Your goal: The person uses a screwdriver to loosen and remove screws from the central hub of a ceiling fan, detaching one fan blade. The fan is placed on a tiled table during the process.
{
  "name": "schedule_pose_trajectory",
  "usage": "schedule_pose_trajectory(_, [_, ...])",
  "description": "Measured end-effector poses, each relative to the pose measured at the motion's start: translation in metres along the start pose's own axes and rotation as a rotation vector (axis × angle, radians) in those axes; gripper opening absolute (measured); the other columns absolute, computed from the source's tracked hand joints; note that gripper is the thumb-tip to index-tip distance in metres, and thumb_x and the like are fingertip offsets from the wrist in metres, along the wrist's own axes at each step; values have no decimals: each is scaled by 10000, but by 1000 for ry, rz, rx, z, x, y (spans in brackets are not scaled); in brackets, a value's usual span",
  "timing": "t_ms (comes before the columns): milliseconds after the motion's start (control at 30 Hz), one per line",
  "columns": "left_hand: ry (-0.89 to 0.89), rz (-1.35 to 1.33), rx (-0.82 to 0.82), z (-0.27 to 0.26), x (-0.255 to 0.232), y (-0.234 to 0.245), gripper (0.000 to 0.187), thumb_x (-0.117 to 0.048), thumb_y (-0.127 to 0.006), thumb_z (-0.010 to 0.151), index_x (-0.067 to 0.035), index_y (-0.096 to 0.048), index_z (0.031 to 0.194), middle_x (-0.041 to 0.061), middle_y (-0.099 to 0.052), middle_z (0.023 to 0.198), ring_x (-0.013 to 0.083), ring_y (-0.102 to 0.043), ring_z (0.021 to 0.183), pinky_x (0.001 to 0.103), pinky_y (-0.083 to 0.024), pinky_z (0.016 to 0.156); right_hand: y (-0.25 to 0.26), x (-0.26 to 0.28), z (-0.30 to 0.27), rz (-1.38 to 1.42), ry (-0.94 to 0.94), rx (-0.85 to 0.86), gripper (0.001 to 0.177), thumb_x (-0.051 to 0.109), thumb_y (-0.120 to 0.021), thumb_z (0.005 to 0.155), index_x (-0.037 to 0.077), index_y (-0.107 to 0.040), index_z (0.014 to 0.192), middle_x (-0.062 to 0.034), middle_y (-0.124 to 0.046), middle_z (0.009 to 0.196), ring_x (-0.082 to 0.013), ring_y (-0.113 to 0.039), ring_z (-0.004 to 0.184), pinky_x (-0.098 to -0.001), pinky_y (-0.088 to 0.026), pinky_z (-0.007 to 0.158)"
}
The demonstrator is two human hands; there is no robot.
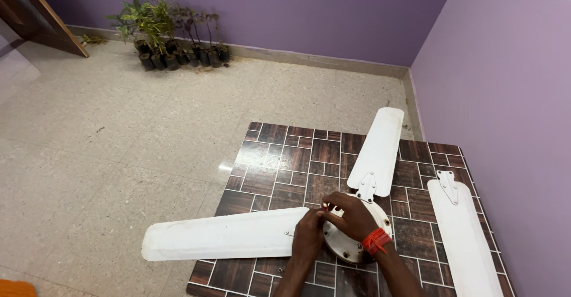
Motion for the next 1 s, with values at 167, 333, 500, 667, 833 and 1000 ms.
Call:
schedule_pose_trajectory(167, [24,57,-12,1,0,0,98,-12,-638,950,-3,-667,1043,159,-717,1004,375,-712,889,471,-565,709,-10,-10,3,-16,17,-2,314,345,-763,894,73,-747,1049,-47,-741,962,-173,-734,795,-314,-613,700])
schedule_pose_trajectory(333, [39,69,-17,1,-3,0,103,-2,-646,934,-2,-673,1034,158,-722,987,375,-713,877,469,-565,701,-12,-19,-2,1,40,-116,324,322,-808,835,42,-739,984,-41,-724,933,-159,-738,779,-288,-610,680])
schedule_pose_trajectory(500, [12,63,-67,0,-7,2,124,0,-662,921,-3,-690,1042,166,-731,987,377,-715,870,463,-571,701,-13,-25,-2,62,40,-122,291,302,-825,816,51,-773,956,-25,-720,871,-157,-733,758,-288,-605,659])
schedule_pose_trajectory(667, [83,16,-52,2,-5,3,116,0,-667,909,-2,-688,1023,164,-728,939,347,-734,822,446,-575,675,-12,-22,-3,42,30,-84,265,297,-793,860,62,-786,983,-40,-698,840,-172,-686,732,-328,-568,625])
schedule_pose_trajectory(833, [92,17,-58,2,-3,3,75,0,-682,901,4,-679,976,172,-724,907,353,-726,799,458,-555,656,-10,-22,-2,-4,22,-56,288,305,-792,868,70,-784,1035,-49,-721,885,-184,-704,764,-325,-570,651])
schedule_pose_trajectory(1000, [80,57,-71,1,1,1,57,-22,-699,905,6,-651,919,172,-700,860,365,-701,768,477,-528,640,-10,-30,0,142,-32,-77,383,304,-864,753,90,-778,1059,-21,-756,1042,-149,-746,854,-288,-613,623])
Point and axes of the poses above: each hand's wrist, its own z-axis towards the middle knuckle, its own y-axis out of the back of the hand, x = y × z, the point moved 5 cm from there along z, towards the middle knuckle
